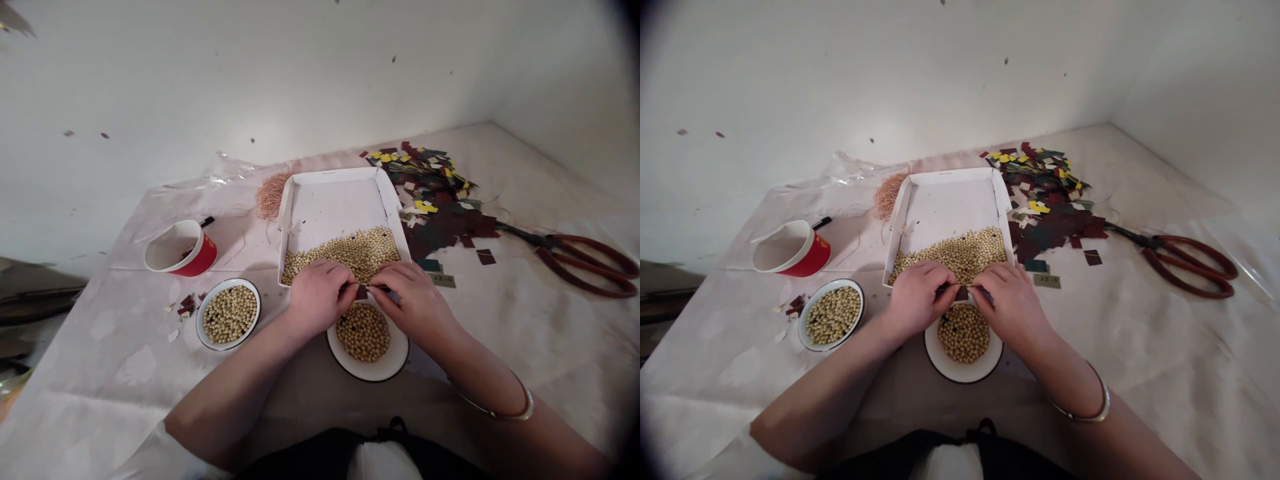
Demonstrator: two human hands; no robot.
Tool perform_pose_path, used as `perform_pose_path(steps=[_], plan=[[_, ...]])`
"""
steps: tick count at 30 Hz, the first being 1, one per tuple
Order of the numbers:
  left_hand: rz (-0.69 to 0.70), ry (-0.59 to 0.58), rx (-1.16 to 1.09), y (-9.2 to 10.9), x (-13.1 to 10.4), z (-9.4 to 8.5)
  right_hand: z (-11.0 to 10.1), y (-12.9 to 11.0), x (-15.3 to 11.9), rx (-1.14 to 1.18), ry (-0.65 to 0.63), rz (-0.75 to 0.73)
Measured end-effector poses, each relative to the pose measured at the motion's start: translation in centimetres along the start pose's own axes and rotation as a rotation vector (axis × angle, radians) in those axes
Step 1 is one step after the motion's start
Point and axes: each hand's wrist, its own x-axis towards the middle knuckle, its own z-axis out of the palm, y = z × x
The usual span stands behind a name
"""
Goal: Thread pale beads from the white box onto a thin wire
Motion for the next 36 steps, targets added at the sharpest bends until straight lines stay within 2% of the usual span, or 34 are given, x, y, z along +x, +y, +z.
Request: perform_pose_path(steps=[14, 19, 22, 28, 36], plan=[[-0.008, -0.005, 0.001, 0.0, 0.0, 0.0, 0.1, -0.3, 0.1, 0.098, -0.009, 0.109], [-0.018, -0.011, 0.006, 0.1, 0.0, 0.0, -0.2, -0.5, 0.0, 0.035, 0.171, 0.154], [-0.017, -0.008, 0.008, 0.1, 0.0, 0.0, -0.4, -0.9, 0.0, 0.005, 0.259, 0.114], [0.002, 0.015, 0.020, 0.1, 0.0, 0.1, 0.1, -1.6, 0.2, 0.069, 0.149, -0.059], [-0.009, 0.012, 0.031, 0.1, 0.0, 0.2, 0.8, -1.5, 0.4, 0.040, 0.042, -0.082]])
